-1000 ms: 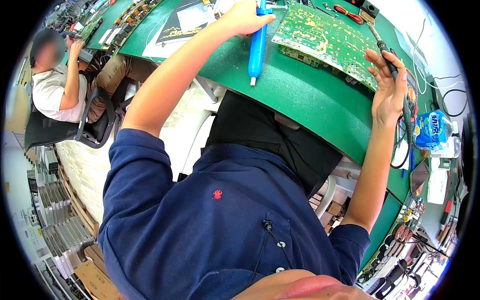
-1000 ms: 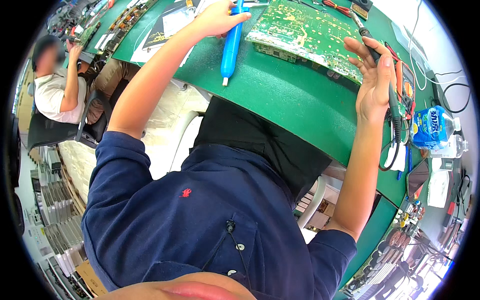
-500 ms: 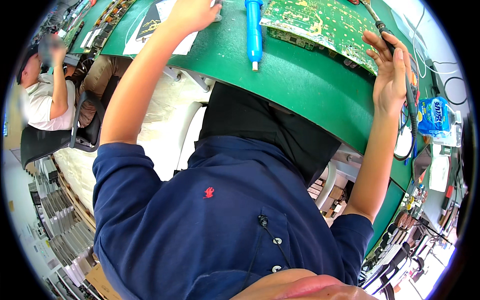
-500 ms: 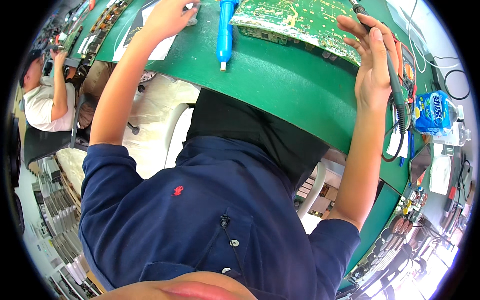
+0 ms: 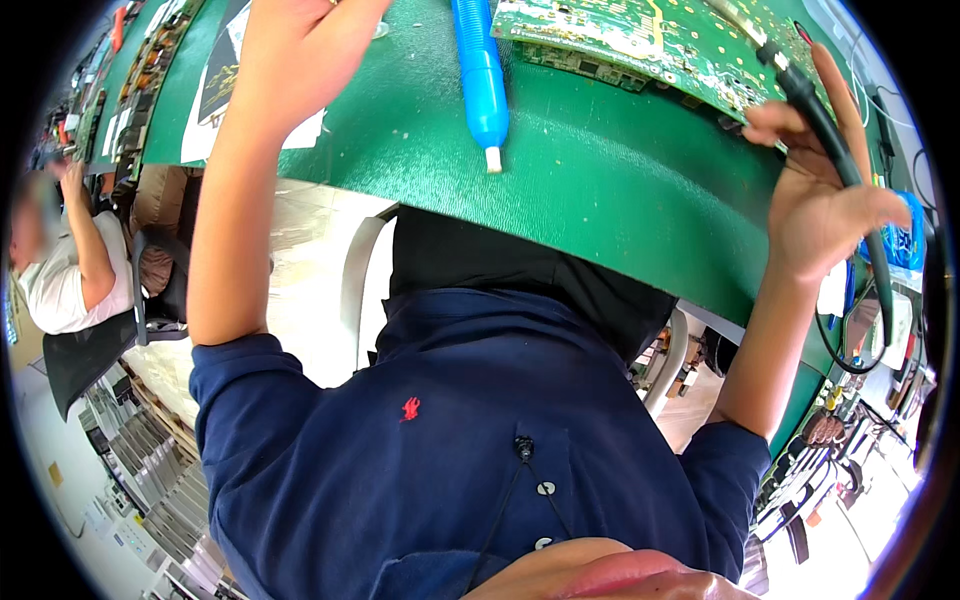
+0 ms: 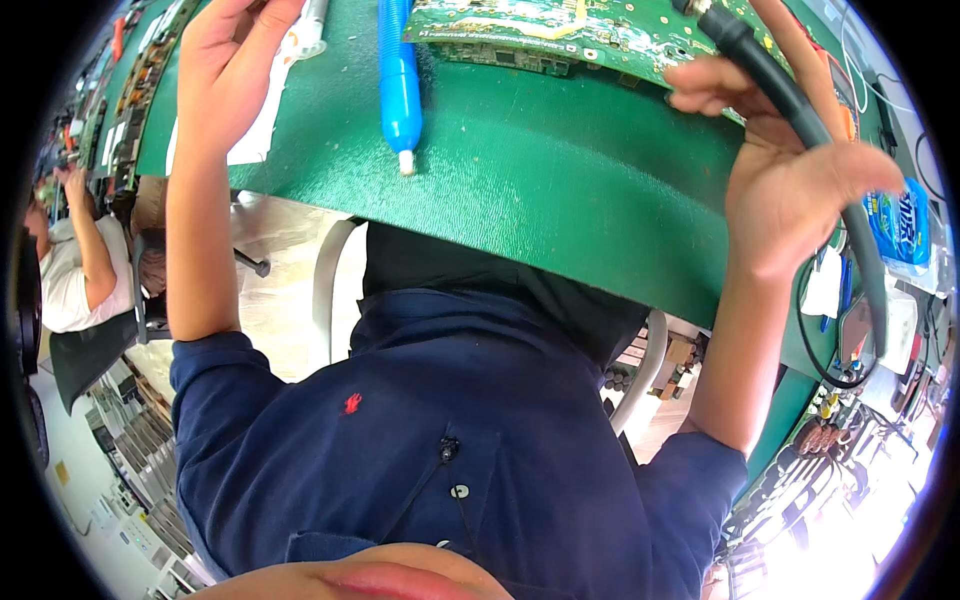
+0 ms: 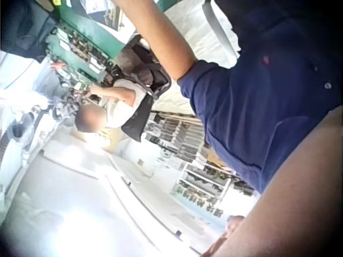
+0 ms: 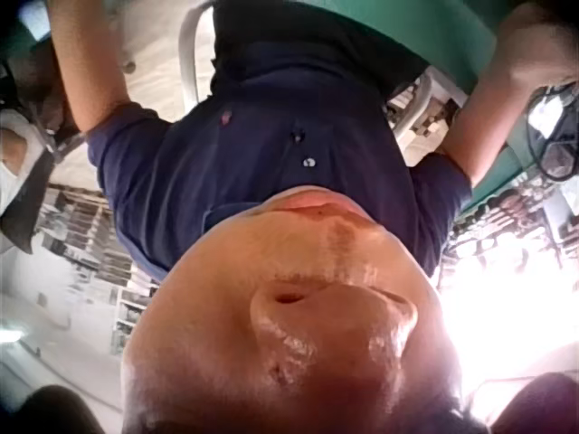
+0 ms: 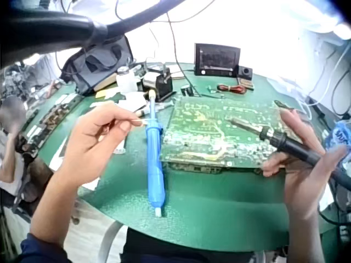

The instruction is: The person solders components on a circuit board using a soldering iron and a blue desoldering pump, holding a thin wire by hand.

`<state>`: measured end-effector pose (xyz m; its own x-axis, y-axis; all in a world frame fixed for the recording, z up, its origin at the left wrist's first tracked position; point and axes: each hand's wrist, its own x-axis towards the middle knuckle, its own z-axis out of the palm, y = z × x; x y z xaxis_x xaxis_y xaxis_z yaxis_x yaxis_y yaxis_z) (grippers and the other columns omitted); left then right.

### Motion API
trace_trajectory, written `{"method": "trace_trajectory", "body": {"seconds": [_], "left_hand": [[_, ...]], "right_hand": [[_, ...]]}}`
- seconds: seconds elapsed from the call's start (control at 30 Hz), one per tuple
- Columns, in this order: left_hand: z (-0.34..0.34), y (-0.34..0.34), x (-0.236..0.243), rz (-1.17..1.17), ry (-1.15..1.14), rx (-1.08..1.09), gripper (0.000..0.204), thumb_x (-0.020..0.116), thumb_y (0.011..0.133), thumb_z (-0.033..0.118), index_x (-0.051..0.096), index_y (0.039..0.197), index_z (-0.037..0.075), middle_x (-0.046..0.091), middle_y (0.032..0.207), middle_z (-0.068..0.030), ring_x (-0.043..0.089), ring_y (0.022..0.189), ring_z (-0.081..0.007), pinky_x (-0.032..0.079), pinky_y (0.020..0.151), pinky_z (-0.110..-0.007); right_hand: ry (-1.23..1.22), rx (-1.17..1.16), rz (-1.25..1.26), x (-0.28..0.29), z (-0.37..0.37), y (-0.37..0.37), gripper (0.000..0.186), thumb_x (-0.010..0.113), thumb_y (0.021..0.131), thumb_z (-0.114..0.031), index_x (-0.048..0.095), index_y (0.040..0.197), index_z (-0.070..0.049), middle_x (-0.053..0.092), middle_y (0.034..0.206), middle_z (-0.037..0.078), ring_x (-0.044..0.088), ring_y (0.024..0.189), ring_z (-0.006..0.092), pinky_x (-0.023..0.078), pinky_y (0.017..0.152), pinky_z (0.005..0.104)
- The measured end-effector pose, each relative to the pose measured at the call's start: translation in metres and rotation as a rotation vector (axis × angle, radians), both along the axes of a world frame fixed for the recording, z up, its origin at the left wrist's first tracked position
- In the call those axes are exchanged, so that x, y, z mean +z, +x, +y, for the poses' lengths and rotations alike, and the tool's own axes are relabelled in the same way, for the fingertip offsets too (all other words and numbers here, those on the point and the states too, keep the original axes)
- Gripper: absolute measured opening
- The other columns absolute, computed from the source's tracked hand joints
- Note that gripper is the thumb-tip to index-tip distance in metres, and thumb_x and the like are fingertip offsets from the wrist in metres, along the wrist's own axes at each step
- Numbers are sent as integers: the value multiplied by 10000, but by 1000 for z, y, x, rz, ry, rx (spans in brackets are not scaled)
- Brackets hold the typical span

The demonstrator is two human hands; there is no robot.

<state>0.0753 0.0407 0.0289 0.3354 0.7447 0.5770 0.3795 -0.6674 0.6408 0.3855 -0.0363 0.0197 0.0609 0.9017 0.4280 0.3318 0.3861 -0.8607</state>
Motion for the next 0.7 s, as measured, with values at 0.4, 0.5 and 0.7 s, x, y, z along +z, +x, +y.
{"method": "trace_trajectory", "body": {"seconds": [0.4,0.5,0.7], "left_hand": [[51,19,-16,127,72,-420,114,636,802,66,676,898,18,527,709,-23,446,606,-83,338,530,-226],[40,21,-14,73,-68,-396,173,647,792,47,634,950,-21,532,725,-48,453,585,-93,350,534,-215],[49,22,-18,176,-22,-520,152,566,807,-19,525,954,-16,534,798,-66,470,630,-92,368,561,-215]], "right_hand": [[12,-97,-58,-7,-4,5,764,570,837,-530,470,1212,128,598,816,149,552,671,160,427,587,241],[-55,-210,-109,-5,-11,-2,711,659,791,-492,518,1164,97,609,824,164,582,664,159,433,573,231],[-187,-274,-27,6,-18,-30,509,679,793,-449,497,998,-20,578,638,106,559,555,141,443,549,240]]}}
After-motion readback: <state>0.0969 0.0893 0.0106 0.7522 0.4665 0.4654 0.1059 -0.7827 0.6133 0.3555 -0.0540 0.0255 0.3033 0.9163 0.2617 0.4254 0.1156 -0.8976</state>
